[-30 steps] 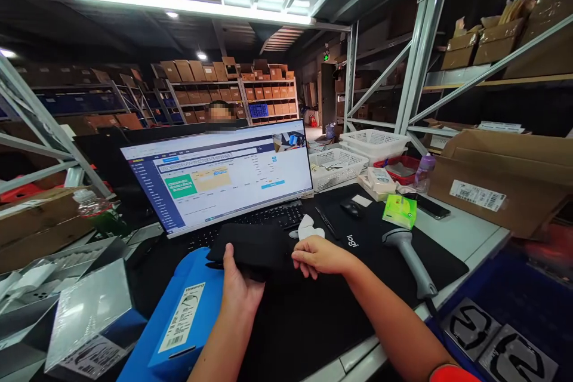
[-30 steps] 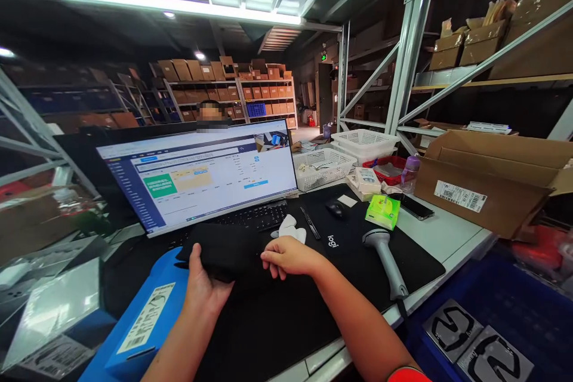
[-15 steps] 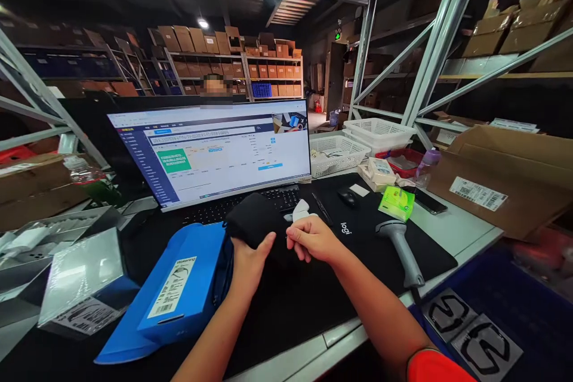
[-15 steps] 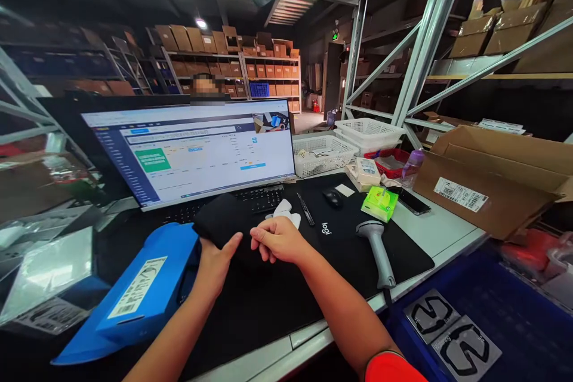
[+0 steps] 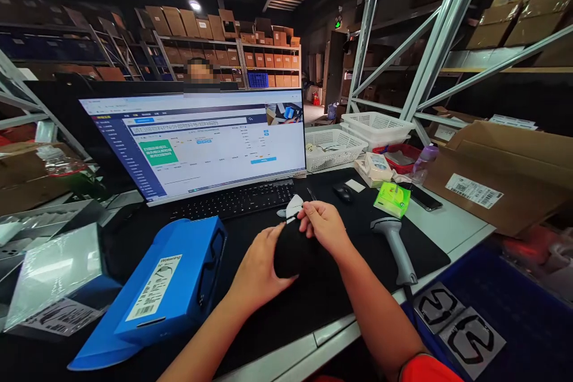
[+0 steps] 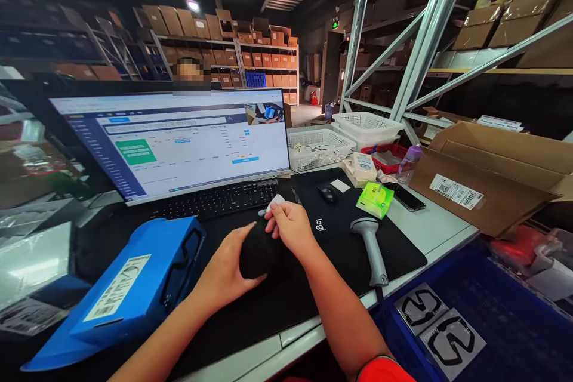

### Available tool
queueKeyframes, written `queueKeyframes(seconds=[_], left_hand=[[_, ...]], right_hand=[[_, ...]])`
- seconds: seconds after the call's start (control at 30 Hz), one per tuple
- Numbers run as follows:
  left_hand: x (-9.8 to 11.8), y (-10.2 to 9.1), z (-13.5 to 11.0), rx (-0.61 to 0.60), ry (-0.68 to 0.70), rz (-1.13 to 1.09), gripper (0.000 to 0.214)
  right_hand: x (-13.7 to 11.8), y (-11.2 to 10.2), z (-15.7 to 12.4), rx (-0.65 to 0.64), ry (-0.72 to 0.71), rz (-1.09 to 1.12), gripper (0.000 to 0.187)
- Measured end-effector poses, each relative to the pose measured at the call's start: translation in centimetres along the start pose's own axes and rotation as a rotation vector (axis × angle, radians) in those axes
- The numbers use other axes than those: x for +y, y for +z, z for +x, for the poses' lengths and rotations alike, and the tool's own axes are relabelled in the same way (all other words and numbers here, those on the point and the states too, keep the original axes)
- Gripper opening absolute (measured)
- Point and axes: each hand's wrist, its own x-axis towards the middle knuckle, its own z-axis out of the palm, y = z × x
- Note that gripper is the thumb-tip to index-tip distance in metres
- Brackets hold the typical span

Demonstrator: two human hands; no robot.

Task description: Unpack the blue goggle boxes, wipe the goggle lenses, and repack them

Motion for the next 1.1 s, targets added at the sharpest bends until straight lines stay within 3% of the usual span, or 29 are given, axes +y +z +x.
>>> queueKeyframes(seconds=[0.07, 0.13, 0.2, 0.27, 0.4, 0.47, 0.6, 0.67, 0.73, 0.8, 0.87, 1.03, 1.1], left_hand=[[-0.4, -0.3, 0.3, 0.125, -0.111, -0.075, 0.092], [-1.0, -0.6, 0.6, 0.277, -0.265, -0.179, 0.092], [-1.6, -0.7, 0.8, 0.386, -0.410, -0.321, 0.083], [-1.9, -0.5, 0.7, 0.440, -0.515, -0.501, 0.070], [-1.7, 0.5, -0.3, 0.445, -0.635, -0.820, 0.060], [-1.4, 1.0, -1.2, 0.410, -0.685, -0.930, 0.057], [-1.2, 1.3, -2.7, 0.326, -0.737, -1.089, 0.059], [-1.2, 1.4, -3.0, 0.296, -0.749, -1.141, 0.060], [-1.4, 1.3, -3.0, 0.279, -0.757, -1.181, 0.060], [-1.6, 1.1, -2.9, 0.271, -0.764, -1.204, 0.060], [-1.7, 0.9, -2.9, 0.273, -0.764, -1.212, 0.062], [-1.9, 0.4, -2.8, 0.281, -0.794, -1.216, 0.057], [-2.3, 0.3, -2.7, 0.273, -0.841, -1.210, 0.049]], right_hand=[[0.1, 0.1, -0.2, -0.014, -0.029, 0.084, 0.049], [0.2, 0.3, -0.6, -0.173, 0.013, 0.105, 0.039], [0.4, 0.8, -1.1, -0.392, 0.073, 0.018, 0.025], [0.8, 1.5, -1.5, -0.499, 0.033, -0.184, 0.027], [1.7, 2.6, -1.5, -0.387, -0.148, -0.611, 0.045], [2.2, 2.7, -1.3, -0.359, -0.124, -0.679, 0.052], [3.4, 2.8, -0.6, -0.304, -0.121, -0.833, 0.089], [3.9, 3.0, -0.2, -0.242, -0.182, -0.965, 0.087], [4.2, 3.2, 0.2, -0.229, -0.285, -1.029, 0.070], [4.3, 3.2, 0.5, -0.281, -0.377, -0.974, 0.043], [4.1, 3.0, 0.6, -0.331, -0.357, -0.826, 0.023], [3.5, 1.6, 0.7, -0.297, 0.226, -0.092, 0.042], [3.4, 1.0, 1.2, -0.253, 0.373, 0.194, 0.046]])
